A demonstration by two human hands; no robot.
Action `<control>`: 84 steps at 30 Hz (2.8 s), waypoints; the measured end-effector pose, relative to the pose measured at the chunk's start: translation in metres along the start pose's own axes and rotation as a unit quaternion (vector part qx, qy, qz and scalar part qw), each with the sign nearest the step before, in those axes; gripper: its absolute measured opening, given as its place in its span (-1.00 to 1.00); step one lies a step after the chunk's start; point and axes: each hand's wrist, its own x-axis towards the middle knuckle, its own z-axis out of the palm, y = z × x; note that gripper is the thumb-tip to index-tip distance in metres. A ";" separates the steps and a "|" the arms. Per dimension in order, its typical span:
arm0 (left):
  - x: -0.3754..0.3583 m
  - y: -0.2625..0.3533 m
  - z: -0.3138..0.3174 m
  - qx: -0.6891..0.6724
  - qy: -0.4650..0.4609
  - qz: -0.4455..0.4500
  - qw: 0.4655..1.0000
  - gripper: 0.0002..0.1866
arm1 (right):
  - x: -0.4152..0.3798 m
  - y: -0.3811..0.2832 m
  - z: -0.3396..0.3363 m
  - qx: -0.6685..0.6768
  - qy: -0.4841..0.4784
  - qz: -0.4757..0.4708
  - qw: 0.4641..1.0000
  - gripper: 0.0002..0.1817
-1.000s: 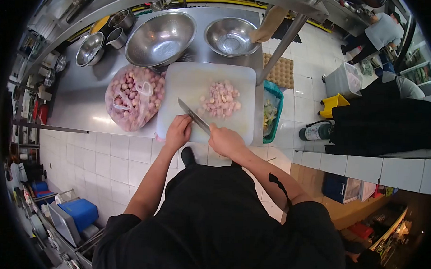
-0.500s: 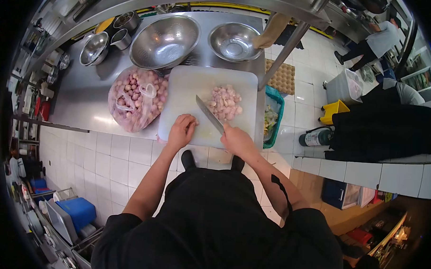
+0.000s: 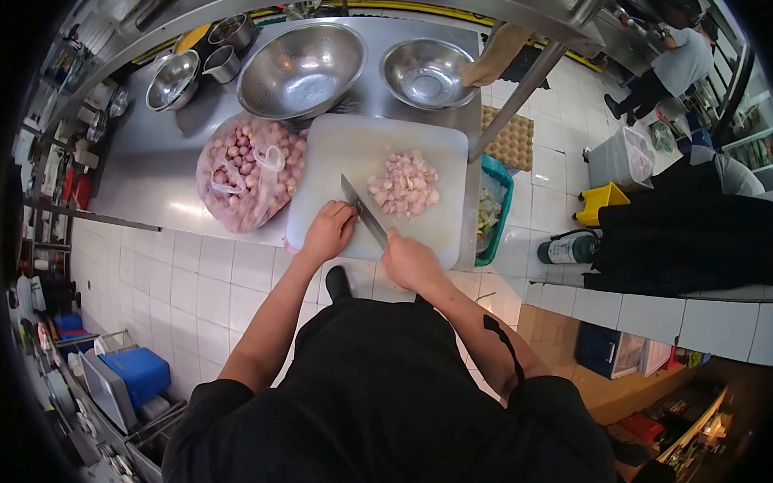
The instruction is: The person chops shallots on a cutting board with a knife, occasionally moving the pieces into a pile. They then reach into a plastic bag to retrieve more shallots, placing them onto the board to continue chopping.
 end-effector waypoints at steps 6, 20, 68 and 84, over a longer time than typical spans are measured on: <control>-0.001 -0.001 0.005 0.009 0.022 0.006 1.000 -0.83 | 0.000 -0.001 -0.002 -0.020 -0.008 -0.001 1.000 -0.75; -0.012 0.000 0.006 0.021 0.046 0.017 0.999 -0.81 | 0.002 0.003 0.000 -0.024 -0.033 0.015 0.999 -0.73; -0.014 -0.002 0.016 0.071 0.076 0.009 0.995 -0.78 | 0.011 0.027 0.007 -0.024 -0.016 -0.029 0.999 -0.72; -0.026 0.000 -0.002 0.030 0.064 -0.089 0.994 -0.81 | 0.005 0.036 0.004 0.048 0.047 0.014 0.998 -0.71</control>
